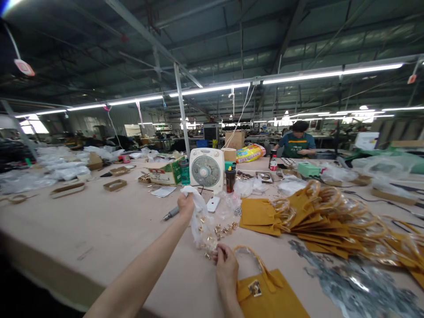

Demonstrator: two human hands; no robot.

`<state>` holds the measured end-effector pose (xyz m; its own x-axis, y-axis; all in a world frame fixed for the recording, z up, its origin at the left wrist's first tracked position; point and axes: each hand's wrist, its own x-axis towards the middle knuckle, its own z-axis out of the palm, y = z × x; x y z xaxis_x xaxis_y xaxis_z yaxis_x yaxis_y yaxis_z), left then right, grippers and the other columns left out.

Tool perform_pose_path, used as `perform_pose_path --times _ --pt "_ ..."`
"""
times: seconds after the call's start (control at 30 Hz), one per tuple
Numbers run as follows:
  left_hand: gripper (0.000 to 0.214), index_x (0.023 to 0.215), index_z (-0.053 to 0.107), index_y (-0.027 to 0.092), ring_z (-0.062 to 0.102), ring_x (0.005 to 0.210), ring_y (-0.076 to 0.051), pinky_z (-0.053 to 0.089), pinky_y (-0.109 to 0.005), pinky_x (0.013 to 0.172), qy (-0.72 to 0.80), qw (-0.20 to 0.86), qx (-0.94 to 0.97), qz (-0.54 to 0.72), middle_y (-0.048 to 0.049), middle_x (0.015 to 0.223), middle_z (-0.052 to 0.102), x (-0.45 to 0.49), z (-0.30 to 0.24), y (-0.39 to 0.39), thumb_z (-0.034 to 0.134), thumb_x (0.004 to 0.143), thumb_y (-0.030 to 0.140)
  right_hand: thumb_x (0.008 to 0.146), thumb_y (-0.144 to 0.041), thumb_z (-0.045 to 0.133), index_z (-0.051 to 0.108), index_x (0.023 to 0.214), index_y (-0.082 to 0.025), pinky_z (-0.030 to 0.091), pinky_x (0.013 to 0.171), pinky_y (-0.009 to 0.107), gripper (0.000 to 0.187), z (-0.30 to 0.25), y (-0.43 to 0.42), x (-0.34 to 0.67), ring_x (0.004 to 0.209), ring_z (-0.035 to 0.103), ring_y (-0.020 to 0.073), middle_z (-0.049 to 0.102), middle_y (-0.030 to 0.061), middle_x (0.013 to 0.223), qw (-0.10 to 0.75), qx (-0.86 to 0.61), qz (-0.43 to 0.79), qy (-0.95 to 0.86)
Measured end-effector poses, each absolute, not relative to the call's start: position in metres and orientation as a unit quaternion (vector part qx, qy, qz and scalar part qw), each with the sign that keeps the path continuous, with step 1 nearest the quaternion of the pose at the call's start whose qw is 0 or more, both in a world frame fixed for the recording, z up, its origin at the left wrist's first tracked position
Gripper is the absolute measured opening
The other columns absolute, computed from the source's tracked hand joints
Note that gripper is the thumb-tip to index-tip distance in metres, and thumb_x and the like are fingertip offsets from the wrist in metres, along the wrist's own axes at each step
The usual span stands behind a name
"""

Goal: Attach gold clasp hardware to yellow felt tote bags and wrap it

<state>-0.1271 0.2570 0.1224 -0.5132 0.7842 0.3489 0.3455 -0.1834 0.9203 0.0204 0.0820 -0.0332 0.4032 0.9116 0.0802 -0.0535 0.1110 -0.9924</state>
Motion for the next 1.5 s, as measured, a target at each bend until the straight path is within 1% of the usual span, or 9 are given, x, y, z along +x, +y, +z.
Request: perform_pose_path --times 0.23,0.53,0.67,0.77,0.87,0.97,1.07,1.23,1.5 --pt "0.030 0.083 0.074 0.018 0.070 0.087 -0.027 0.048 -0.030 0.072 0.561 0.168 0.492 0.644 -0.0114 0.087 0.078 -0.124 0.145 0.254 0.055 0.092 0.040 0.090 -0.058 0.056 0.073 0.112 -0.018 0.061 0.071 0.037 0.049 -0.028 0.078 0.018 0.077 0.075 0.0282 0.079 0.0096 0.086 0.603 -0.572 0.346 -0.436" --pt "0.036 0.092 0.075 0.015 0.068 0.093 -0.026 0.051 -0.032 0.080 0.537 0.185 0.507 0.649 -0.0128 0.096 0.077 -0.144 0.161 0.256 0.050 0.091 0.041 0.086 -0.057 0.065 0.072 0.120 -0.016 0.060 0.087 0.039 0.053 -0.013 0.072 0.014 0.097 0.075 0.0312 0.077 0.0155 0.114 0.575 -0.602 0.297 -0.467" --pt "0.040 0.090 0.076 0.012 0.066 0.074 -0.025 0.050 -0.032 0.068 0.540 0.268 0.570 0.557 -0.0102 0.078 0.074 -0.158 0.143 0.236 0.049 0.089 0.041 0.088 -0.059 0.062 0.075 0.114 -0.019 0.061 0.079 0.038 0.049 -0.008 0.070 0.014 0.089 0.075 0.0300 0.079 0.0126 0.106 0.586 -0.586 0.312 -0.464" --pt "0.031 0.081 0.078 0.014 0.062 0.059 -0.022 0.048 -0.030 0.058 0.503 0.352 0.659 0.435 -0.0059 0.066 0.071 -0.160 0.126 0.211 0.065 0.077 0.042 0.090 -0.056 0.058 0.076 0.115 -0.020 0.059 0.070 0.035 0.048 -0.008 0.070 0.014 0.079 0.074 0.0277 0.079 0.0096 0.098 0.587 -0.571 0.332 -0.468" --pt "0.033 0.084 0.081 0.021 0.067 0.066 -0.023 0.051 -0.029 0.063 0.436 0.399 0.737 0.328 -0.0025 0.076 0.077 -0.149 0.110 0.188 0.085 0.053 0.031 0.090 -0.046 0.053 0.076 0.117 -0.021 0.057 0.065 0.034 0.043 -0.008 0.069 0.014 0.071 0.071 0.0252 0.079 0.0069 0.092 0.585 -0.548 0.342 -0.490" --pt "0.036 0.076 0.081 0.027 0.069 0.071 -0.023 0.052 -0.027 0.068 0.382 0.406 0.785 0.270 0.0009 0.076 0.078 -0.131 0.095 0.174 0.086 0.041 0.021 0.089 -0.037 0.049 0.075 0.117 -0.020 0.055 0.063 0.033 0.042 -0.008 0.067 0.014 0.068 0.069 0.0245 0.076 0.0043 0.080 0.583 -0.526 0.351 -0.510" --pt "0.014 0.058 0.074 0.027 0.065 0.060 -0.020 0.048 -0.024 0.062 0.352 0.400 0.811 0.244 0.0019 0.062 0.073 -0.118 0.082 0.171 0.080 0.047 0.021 0.088 -0.036 0.048 0.072 0.122 -0.019 0.055 0.063 0.033 0.045 -0.009 0.066 0.016 0.067 0.070 0.0247 0.076 0.0043 0.078 0.592 -0.528 0.366 -0.486" --pt "0.002 0.059 0.074 0.023 0.060 0.060 -0.018 0.044 -0.023 0.060 0.356 0.392 0.807 0.261 0.0015 0.060 0.070 -0.122 0.074 0.187 0.075 0.058 0.022 0.087 -0.042 0.053 0.066 0.129 -0.016 0.059 0.063 0.035 0.051 -0.014 0.068 0.018 0.070 0.071 0.0231 0.075 0.0130 0.115 0.609 -0.536 0.367 -0.455" --pt "0.025 0.078 0.076 0.016 0.064 0.074 -0.020 0.051 -0.030 0.075 0.397 0.408 0.727 0.384 -0.0022 0.076 0.073 -0.141 0.089 0.209 0.082 0.069 0.039 0.087 -0.042 0.056 0.063 0.133 -0.015 0.060 0.068 0.035 0.053 -0.027 0.072 0.017 0.073 0.072 0.0216 0.072 0.0142 0.123 0.614 -0.534 0.362 -0.454"
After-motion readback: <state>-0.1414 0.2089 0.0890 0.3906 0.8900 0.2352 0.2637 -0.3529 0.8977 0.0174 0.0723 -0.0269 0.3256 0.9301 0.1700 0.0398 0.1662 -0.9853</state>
